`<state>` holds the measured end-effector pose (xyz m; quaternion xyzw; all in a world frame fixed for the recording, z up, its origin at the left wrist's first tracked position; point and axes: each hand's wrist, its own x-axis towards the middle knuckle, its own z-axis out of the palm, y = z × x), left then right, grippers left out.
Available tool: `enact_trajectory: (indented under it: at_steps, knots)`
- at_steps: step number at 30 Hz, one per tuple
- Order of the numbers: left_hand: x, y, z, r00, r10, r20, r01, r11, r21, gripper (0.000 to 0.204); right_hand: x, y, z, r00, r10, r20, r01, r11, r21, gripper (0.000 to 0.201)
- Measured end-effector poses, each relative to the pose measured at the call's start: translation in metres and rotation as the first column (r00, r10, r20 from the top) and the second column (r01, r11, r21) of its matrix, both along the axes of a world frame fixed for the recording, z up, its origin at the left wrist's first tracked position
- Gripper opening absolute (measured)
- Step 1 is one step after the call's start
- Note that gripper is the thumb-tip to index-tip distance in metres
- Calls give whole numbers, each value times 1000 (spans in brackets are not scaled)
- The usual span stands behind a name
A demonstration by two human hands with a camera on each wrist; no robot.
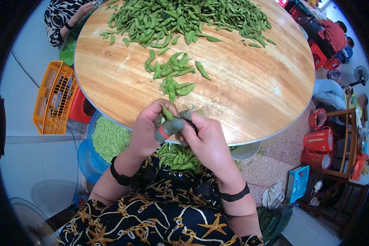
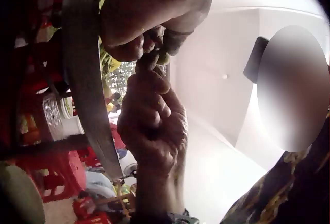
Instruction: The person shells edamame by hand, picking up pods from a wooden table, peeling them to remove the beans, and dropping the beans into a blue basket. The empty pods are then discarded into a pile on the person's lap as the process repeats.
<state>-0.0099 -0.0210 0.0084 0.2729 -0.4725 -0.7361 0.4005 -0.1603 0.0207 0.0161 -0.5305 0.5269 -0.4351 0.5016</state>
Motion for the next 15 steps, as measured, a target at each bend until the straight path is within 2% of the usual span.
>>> enact_trajectory:
  at_steps: [2, 4, 6, 7, 9, 11, 12, 13, 14, 15]
  knots:
    - [-1, -2, -7, 954, 188, 232, -126, 958, -259, 19, 1, -1, -3, 1000, -16, -20, 16, 1000, -2, 15]
    - [0, -3, -7, 930, 227, 290, -143, 948, -285, 19, 0, -3, 0, 998, -35, -45, 35, 999, -4, 15]
    - [4, -4, -6, 898, 269, 347, -162, 937, -309, 18, -3, -6, 10, 969, -55, 241, -2, 973, 231, 14]
    - [7, -6, -3, 919, 224, 326, -129, 949, -288, 21, -4, -7, 10, 969, -53, 240, -4, 973, 232, 14]
    - [11, -8, -3, 936, 179, 302, -97, 959, -266, 24, -7, -8, 10, 982, 57, 179, -94, 974, 208, 14]
    - [14, -9, -4, 970, 76, 233, -40, 987, -154, 29, -12, -13, 15, 992, 25, 126, -51, 977, 205, 13]
    - [15, -11, -4, 970, 77, 232, -42, 987, -154, 29, -12, -15, 17, 997, -7, 75, -8, 980, 199, 12]
    - [15, -13, -5, 947, 127, 296, -37, 956, -292, 29, -10, -16, 16, 997, -4, 73, -11, 980, 199, 12]
    - [16, -13, -6, 917, 187, 352, -23, 906, -423, 29, -6, -18, 15, 998, -41, 42, 38, 996, 82, 12]
    - [16, -13, -6, 917, 191, 350, -28, 906, -422, 29, -4, -19, 14, 996, -82, 18, 83, 996, -37, 13]
